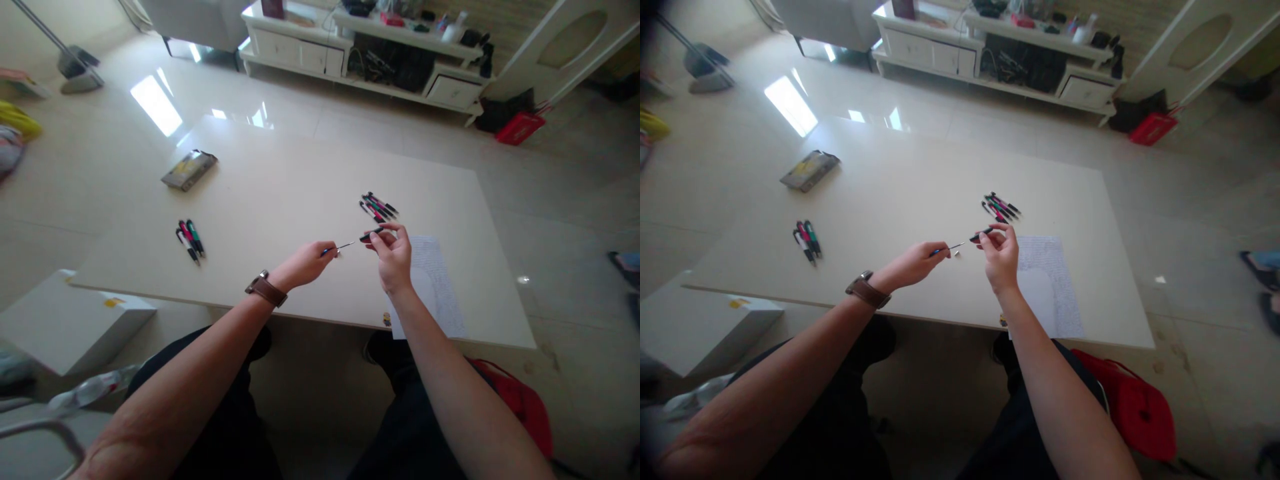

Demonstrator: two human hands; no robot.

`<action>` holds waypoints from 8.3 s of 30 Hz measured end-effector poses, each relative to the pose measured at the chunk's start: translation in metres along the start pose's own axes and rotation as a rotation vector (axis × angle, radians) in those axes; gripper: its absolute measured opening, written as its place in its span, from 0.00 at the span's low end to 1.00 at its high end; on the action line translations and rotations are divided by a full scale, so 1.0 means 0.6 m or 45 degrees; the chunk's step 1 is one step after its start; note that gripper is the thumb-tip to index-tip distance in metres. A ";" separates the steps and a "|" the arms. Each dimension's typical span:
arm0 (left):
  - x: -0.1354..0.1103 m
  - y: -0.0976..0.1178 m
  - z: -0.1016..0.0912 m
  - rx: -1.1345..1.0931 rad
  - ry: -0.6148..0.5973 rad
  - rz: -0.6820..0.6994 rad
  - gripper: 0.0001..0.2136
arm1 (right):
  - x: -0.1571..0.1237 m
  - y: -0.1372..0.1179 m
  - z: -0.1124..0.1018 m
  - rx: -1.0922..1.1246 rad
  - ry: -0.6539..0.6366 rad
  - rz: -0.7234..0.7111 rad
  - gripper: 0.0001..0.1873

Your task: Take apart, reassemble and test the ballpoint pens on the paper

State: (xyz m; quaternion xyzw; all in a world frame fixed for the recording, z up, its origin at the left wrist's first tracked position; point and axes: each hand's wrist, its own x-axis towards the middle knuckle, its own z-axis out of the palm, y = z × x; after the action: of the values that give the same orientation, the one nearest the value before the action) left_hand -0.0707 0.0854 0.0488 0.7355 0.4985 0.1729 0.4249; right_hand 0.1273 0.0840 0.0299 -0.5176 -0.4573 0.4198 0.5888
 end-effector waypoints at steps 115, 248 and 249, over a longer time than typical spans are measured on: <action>-0.042 -0.011 -0.046 0.525 0.163 0.013 0.17 | 0.033 0.078 0.031 -0.712 -0.532 0.034 0.08; 0.019 0.038 0.127 -0.215 0.002 0.062 0.13 | 0.060 -0.045 -0.103 0.225 -0.299 0.302 0.27; 0.018 0.045 0.147 -0.103 -0.063 0.122 0.13 | 0.064 -0.051 -0.127 0.185 -0.270 0.268 0.29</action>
State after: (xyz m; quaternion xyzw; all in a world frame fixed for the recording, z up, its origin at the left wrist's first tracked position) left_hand 0.0098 0.0514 0.0175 0.7448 0.4448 0.1946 0.4577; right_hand 0.2110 0.1007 0.0609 -0.4714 -0.4284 0.5636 0.5259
